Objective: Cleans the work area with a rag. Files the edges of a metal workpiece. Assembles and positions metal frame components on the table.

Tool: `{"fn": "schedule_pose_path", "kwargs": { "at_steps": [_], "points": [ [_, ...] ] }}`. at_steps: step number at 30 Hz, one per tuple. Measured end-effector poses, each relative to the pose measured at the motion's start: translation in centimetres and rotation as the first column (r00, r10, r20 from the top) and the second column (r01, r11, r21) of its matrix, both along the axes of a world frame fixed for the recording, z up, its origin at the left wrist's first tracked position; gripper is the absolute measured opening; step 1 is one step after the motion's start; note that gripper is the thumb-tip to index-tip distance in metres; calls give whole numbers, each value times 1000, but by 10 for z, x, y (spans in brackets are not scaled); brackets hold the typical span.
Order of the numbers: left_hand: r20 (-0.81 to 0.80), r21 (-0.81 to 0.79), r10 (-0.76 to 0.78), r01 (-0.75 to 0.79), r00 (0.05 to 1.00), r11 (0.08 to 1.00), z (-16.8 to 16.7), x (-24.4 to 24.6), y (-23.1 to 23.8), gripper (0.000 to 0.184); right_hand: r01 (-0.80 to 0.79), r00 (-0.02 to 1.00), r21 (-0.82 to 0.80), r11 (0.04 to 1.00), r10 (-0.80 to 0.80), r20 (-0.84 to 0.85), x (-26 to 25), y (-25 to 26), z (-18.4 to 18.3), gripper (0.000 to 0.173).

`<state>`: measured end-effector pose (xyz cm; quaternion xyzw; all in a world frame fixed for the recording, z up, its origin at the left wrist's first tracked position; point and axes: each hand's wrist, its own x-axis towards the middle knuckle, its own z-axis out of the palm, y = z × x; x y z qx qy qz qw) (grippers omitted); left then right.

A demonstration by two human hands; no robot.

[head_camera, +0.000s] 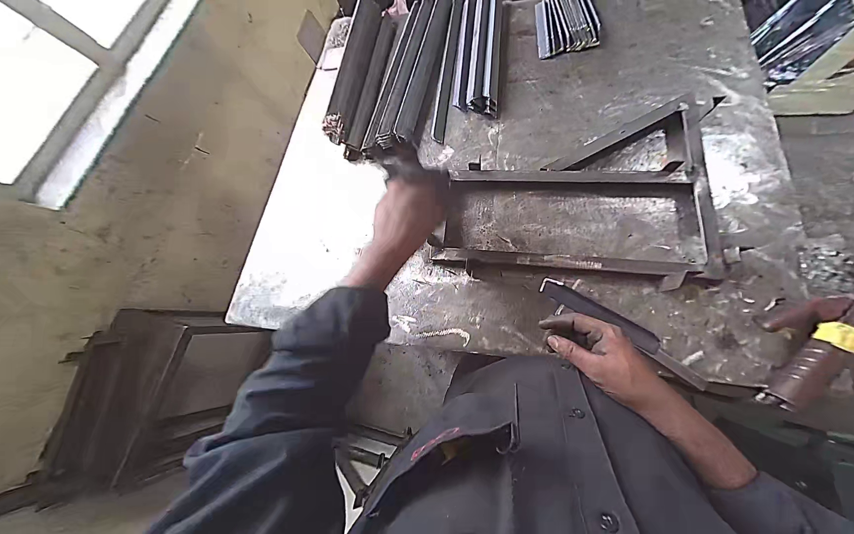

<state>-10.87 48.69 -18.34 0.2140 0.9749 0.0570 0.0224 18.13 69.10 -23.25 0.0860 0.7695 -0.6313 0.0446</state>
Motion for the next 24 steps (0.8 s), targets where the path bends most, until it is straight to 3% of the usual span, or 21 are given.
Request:
{"fn": "schedule_pose_path", "kwargs": {
  "at_steps": [2, 4, 7, 9, 10, 11, 14, 17, 19, 22, 24],
  "points": [
    [-4, -32, -128, 128, 992, 991, -58, 36, -14, 31, -36, 999, -2, 999, 36, 0, -3, 4, 2, 27],
    [-15, -33, -161, 160, 987, 987, -76, 66, -27, 28, -60, 998, 2, 998, 60, 11, -6, 10, 5, 27],
    [155, -103, -131, 148, 979, 984, -59, 89, -42, 30, -56, 998, -22, 998, 57, 15, -9, 18, 5, 27],
    [435, -164, -50, 133, 899, 977, -37, 95, -53, 31, -88, 996, -5, 996, 87, -7, -14, 20, 8, 28],
    [499, -170, -8, 108, 867, 979, -27, 97, -56, 32, -99, 995, 15, 995, 99, -23, -14, 23, 10, 28],
    [488, -123, 9, 59, 873, 991, -17, 96, -60, 31, -98, 994, 36, 995, 99, -38, -14, 25, 10, 28],
    [338, 272, 28, -126, 941, 954, 27, 84, -51, 26, -67, 995, 23, 997, 69, -67, -12, 31, 7, 28],
    [144, 534, -73, -15, 987, 845, 53, 62, 10, 29, -71, 994, -15, 997, 69, -82, -10, 37, 1, 27],
    [109, 616, -258, 139, 960, 776, 55, 56, 81, 23, -52, 994, -46, 998, 47, -96, -3, 43, 0, 27],
    [124, 546, -435, 305, 892, 780, 48, 65, 206, 21, 38, 990, -69, 997, -47, -132, 12, 56, -1, 27],
    [94, 453, -468, 381, 879, 806, 20, 62, 288, 27, 101, 980, -88, 991, -115, -163, 27, 66, -3, 27]
  ]
}}
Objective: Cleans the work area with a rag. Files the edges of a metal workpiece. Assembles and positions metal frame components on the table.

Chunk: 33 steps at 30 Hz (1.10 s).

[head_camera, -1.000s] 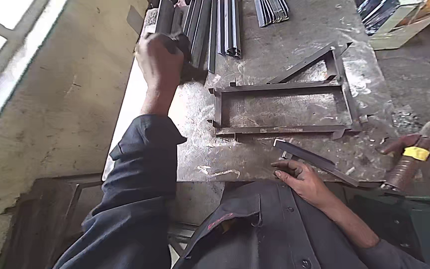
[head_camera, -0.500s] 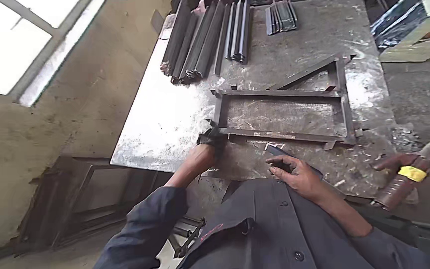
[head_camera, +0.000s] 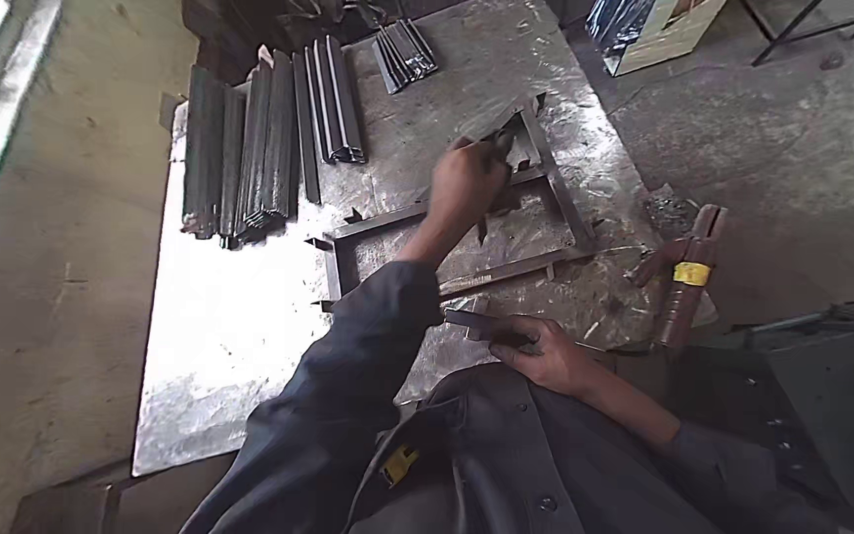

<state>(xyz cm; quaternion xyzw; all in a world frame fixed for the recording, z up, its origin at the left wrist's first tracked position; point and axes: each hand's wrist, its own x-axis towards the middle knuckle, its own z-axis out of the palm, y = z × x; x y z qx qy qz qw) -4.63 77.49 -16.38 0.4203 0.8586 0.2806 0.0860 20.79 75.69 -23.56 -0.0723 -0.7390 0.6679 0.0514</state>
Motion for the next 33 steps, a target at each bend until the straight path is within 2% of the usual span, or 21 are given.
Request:
{"fn": "schedule_pose_path", "kwargs": {
  "at_steps": [2, 5, 8, 10, 11, 12, 14, 15, 17, 19, 22, 26, 30, 31, 32, 33],
  "points": [
    [-101, -125, -73, 61, 992, 990, -38, 6, 65, 33, 47, 998, -32, 998, -49, -50, 16, 11, 0, 28],
    [-192, -363, -226, 145, 955, 921, -90, 29, 112, 38, 78, 994, -57, 995, -82, -66, 41, 27, -1, 31],
    [-193, -473, -283, 164, 940, 866, -92, 38, 116, 38, 144, 980, -156, 977, -162, -112, 58, 43, -4, 33],
    [-81, -536, -372, 274, 925, 798, -80, 34, 104, 33, 156, 977, -208, 965, -182, -110, 63, 49, -6, 35],
    [30, -547, -426, 372, 904, 750, -71, 33, 95, 30, 146, 978, -215, 966, -173, -113, 62, 53, -6, 36],
    [167, -529, -489, 496, 856, 688, -64, 33, 85, 27, 132, 981, -201, 971, -158, -116, 60, 57, -6, 36],
    [421, -340, -586, 719, 692, 606, -60, 34, 56, 20, 100, 987, -142, 985, -116, -114, 55, 61, -6, 37],
    [458, -236, -587, 728, 668, 644, -58, 35, 45, 18, 84, 989, -122, 989, -97, -111, 52, 62, -5, 37],
    [437, -44, -573, 653, 694, 756, -56, 37, 32, 16, 45, 993, -133, 990, -59, -105, 47, 63, -6, 37],
    [397, 23, -613, 660, 684, 751, -56, 45, 34, 19, 13, 993, -155, 988, -31, -112, 42, 61, -9, 35],
    [338, -110, -692, 757, 637, 644, -74, 67, 50, 22, -15, 994, -115, 993, 3, -107, 37, 58, -8, 36],
    [324, -306, -726, 793, 607, 526, -72, 82, 79, 19, 0, 994, -120, 993, -13, -105, 39, 56, -7, 36],
    [295, -195, -804, 856, 517, 479, -84, 62, 79, 18, 20, 995, -145, 989, -33, -89, 43, 55, -6, 35],
    [246, -240, -799, 833, 549, 499, -79, 58, 73, 18, 37, 995, -133, 990, -48, -84, 45, 54, -4, 34],
    [153, -366, -767, 756, 624, 542, -67, 54, 67, 16, 55, 994, -116, 992, -65, -86, 47, 54, -3, 35],
    [14, -520, -702, 604, 713, 604, -54, 51, 60, 15, 71, 992, -101, 992, -80, -95, 49, 54, -3, 35]
  ]
}}
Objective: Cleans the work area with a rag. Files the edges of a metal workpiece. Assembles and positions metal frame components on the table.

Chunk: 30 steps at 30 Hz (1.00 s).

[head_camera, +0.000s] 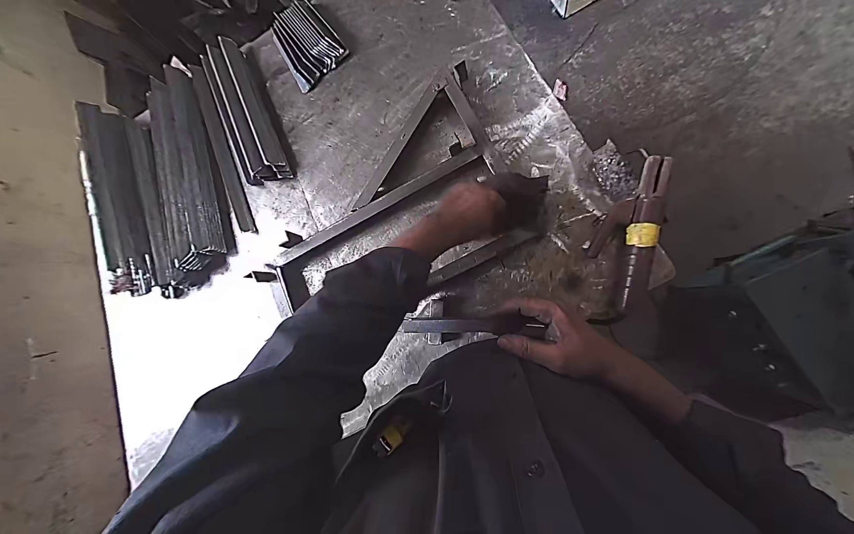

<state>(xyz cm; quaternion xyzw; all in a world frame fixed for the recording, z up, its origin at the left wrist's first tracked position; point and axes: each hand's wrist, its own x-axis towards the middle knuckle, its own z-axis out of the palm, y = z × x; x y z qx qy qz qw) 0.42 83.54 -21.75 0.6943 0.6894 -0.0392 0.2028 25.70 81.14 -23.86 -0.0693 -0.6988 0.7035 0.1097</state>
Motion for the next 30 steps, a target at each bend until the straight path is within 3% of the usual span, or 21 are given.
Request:
{"fn": "schedule_pose_path", "kwargs": {
  "at_steps": [1, 2, 4, 7, 10, 13, 16, 18, 22, 26, 30],
  "points": [
    [-166, -40, 166, -174, 972, 984, 11, -7, -5, 18, 11, 1000, 8, 1000, -11, -12, 3, -1, -1, 35],
    [-225, -9, 339, -350, 913, 937, 18, -19, -11, 24, 15, 1000, 5, 1000, -15, -15, 6, -2, -3, 35],
    [-146, 150, 520, -500, 842, 853, 34, -43, -19, 31, 28, 1000, -21, 999, -28, -12, 4, -1, -7, 34],
    [182, 281, 339, -379, 923, 882, 31, -30, -29, 22, 31, 999, -96, 995, -32, -6, -1, -7, -11, 32],
    [465, 180, 44, -143, 884, 973, -6, 4, -11, 19, -34, 999, -9, 999, 34, -31, -14, -7, -7, 32],
    [488, -22, 139, -147, 862, 989, -35, 25, 8, 20, -44, 999, 79, 996, 43, 7, -12, -5, -3, 33],
    [279, 70, 178, -205, 944, 976, -46, 23, 10, 19, 44, 999, 110, 993, -46, 19, -1, -5, -5, 33],
    [124, 156, 285, -303, 950, 940, -27, 11, -6, 18, 82, 997, 95, 992, -82, -2, -1, -6, -5, 32],
    [171, 177, 378, -405, 910, 897, 40, 18, -54, 16, 73, 997, 80, 994, -71, -20, -3, -7, -1, 37],
    [293, 278, 496, -569, 817, 774, 110, -14, -144, 15, -39, 998, 68, 997, 36, 43, -12, -19, 2, 39],
    [145, 256, 670, -681, 728, 686, 141, -72, -263, 21, -135, 991, 77, 988, 133, 20, -27, -32, 4, 40]
  ]
}}
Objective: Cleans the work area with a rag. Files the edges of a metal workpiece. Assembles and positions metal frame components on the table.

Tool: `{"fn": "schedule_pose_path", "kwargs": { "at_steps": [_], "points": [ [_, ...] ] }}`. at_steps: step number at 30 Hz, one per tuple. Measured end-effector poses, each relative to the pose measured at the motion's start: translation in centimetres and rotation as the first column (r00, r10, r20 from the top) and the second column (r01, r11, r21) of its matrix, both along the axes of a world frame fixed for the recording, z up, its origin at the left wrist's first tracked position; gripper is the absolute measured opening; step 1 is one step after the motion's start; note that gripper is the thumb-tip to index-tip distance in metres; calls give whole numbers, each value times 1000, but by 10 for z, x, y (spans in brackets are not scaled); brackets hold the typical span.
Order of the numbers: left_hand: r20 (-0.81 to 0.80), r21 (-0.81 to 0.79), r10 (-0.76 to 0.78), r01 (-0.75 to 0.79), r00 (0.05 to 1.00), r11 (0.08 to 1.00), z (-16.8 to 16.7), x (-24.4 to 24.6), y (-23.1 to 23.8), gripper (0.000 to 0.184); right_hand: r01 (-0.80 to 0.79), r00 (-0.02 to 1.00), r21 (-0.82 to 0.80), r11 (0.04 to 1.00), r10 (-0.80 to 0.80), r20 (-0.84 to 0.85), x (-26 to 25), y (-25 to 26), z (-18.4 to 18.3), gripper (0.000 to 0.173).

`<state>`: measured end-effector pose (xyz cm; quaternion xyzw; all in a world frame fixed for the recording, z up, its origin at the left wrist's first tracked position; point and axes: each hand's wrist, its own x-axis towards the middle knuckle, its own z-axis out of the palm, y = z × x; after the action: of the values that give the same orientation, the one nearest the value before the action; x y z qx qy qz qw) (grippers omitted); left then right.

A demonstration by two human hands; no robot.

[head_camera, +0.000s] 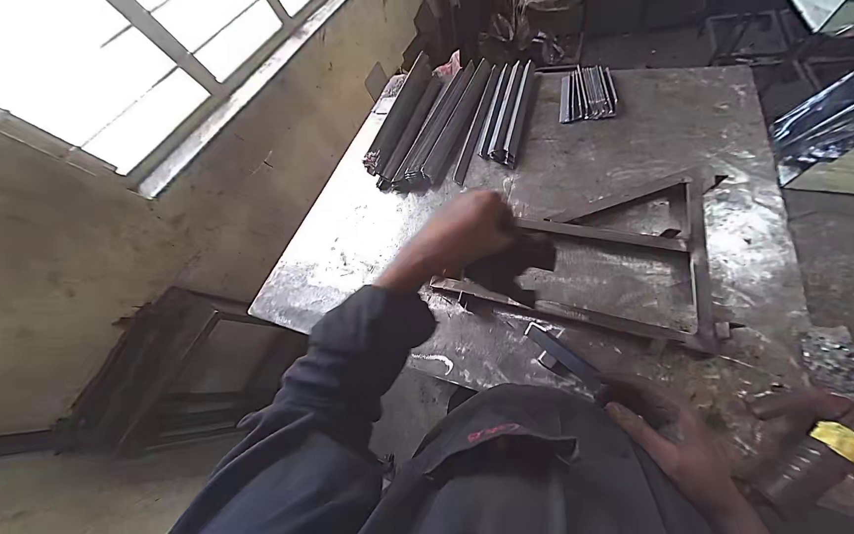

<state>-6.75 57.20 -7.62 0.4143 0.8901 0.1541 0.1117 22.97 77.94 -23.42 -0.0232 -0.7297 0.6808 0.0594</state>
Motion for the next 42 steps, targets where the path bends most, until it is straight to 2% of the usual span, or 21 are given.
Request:
{"fn": "schedule_pose_path", "kwargs": {
  "at_steps": [3, 5, 7, 9, 10, 12, 15, 19, 22, 25, 28, 34, 38, 42],
  "points": [
    [-2, -162, 169, -167, 986, 973, -6, -32, -87, 21, 12, 1000, -39, 999, -13, -14, -6, -13, -1, 38],
    [-35, -286, 282, -280, 959, 916, -28, -60, -137, 19, 30, 1000, -51, 998, -30, -7, -10, -23, -2, 37],
    [-102, -423, 393, -398, 914, 814, -52, -86, -169, 23, 34, 999, -53, 998, -34, 13, -14, -34, -3, 38],
    [-152, -480, 511, -515, 846, 710, -70, -112, -181, 28, 36, 998, -42, 998, -34, 43, -20, -46, -2, 38],
    [-170, -467, 541, -551, 823, 692, -77, -127, -181, 30, 43, 997, -30, 999, -41, 61, -23, -52, -1, 38],
    [-169, -364, 563, -582, 809, 727, -90, -162, -174, 28, 56, 995, -28, 998, -53, 88, -30, -66, -2, 38],
    [-137, -218, 612, -626, 779, 749, -97, -208, -142, 29, 99, 989, 26, 995, -101, 112, -42, -87, -1, 38],
    [105, -198, 679, -654, 726, 730, -68, -226, -109, 32, 169, 975, 47, 985, -174, 138, -50, -109, 0, 38],
    [198, -202, 681, -651, 705, 732, -81, -261, -109, 39, 224, 960, 83, 971, -235, 154, -50, -118, 4, 35],
    [125, -112, 681, -672, 722, 732, -130, -318, -114, 45, 270, 944, 111, 956, -286, 165, -50, -123, 8, 34],
    [176, -168, 698, -677, 695, 717, -136, -334, -118, 44, 306, 931, 116, 945, -323, 173, -51, -131, 11, 35],
    [100, -215, 703, -675, 704, 706, -143, -349, -122, 38, 287, 936, 142, 947, -309, 167, -53, -138, 13, 32],
    [311, -110, 698, -705, 645, 701, -131, -350, -133, 49, 299, 928, 158, 941, -326, 182, -52, -142, 16, 32],
    [559, 78, 536, -684, 632, 725, -107, -360, -135, 42, 347, 914, 169, 922, -373, 158, -50, -144, 16, 35]
  ]
}}
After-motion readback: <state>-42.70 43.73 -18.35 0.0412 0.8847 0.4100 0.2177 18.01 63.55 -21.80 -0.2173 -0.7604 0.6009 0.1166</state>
